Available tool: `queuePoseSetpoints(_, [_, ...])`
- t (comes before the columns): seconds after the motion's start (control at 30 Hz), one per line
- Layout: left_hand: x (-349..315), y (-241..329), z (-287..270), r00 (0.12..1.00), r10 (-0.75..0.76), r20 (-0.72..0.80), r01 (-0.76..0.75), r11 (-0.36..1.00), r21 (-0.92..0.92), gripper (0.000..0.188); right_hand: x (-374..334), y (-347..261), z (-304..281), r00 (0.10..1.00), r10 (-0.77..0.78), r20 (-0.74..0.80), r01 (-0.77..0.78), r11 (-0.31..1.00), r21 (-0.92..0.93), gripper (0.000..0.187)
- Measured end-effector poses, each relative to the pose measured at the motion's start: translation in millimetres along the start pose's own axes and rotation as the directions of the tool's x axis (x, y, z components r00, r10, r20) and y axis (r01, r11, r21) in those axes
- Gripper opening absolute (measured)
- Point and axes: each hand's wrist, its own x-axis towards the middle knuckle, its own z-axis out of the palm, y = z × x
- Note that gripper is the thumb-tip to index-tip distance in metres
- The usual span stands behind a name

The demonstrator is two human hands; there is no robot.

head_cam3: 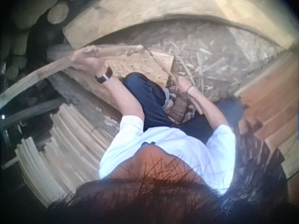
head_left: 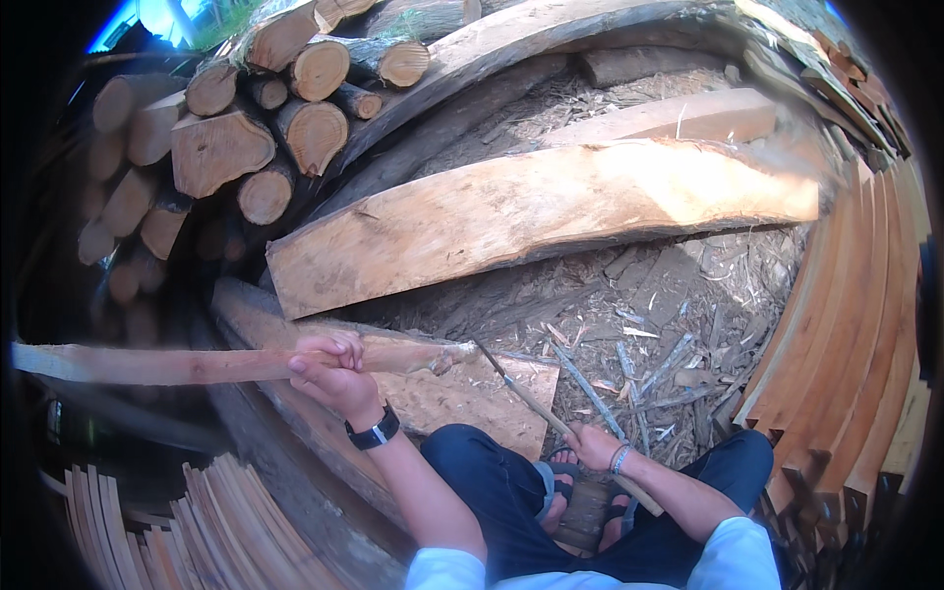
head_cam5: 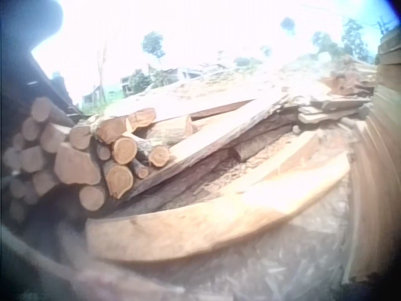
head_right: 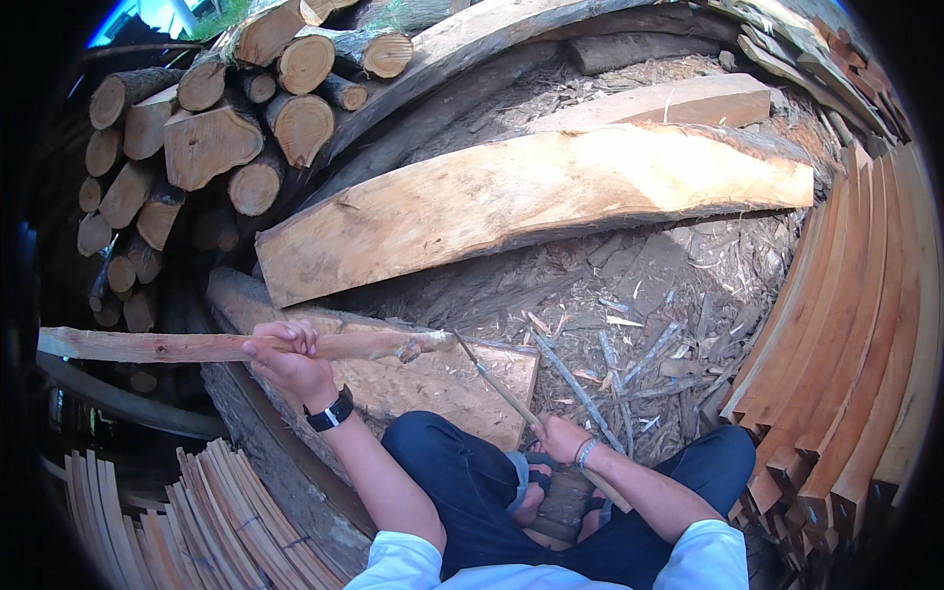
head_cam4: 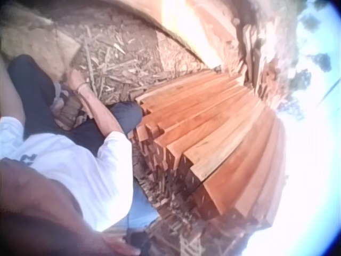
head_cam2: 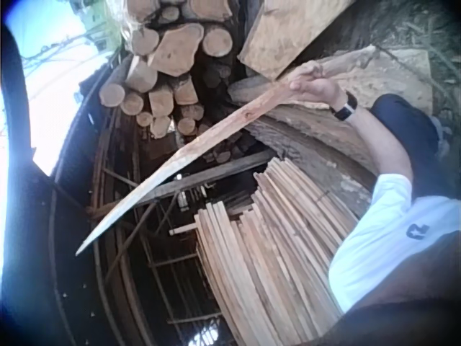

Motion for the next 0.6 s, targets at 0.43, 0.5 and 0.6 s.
queuePoseSetpoints(0.43, [2, 2, -4, 0.999, 0.005, -0.033, -0.004, 1.0, 0.007, 0.059, -15, -59, -52, 0.89, -0.194, -0.413, 0.185, 0.981, -0.061, 0.022])
queuePoseSetpoints(0.5, [0, 1, -1, 1.0, 0.008, -0.018, -0.008, 1.0, 0.001, 0.059, -14, -49, -31, 0.953, -0.081, -0.291, 0.032, 0.985, -0.17, 0.021])
queuePoseSetpoints(0.6, [-1, 2, 5, 1.0, -0.005, -0.01, 0.005, 1.0, 0.009, 0.059, -9, -13, 6, 0.994, 0.006, -0.113, -0.046, 0.934, -0.355, 0.022])
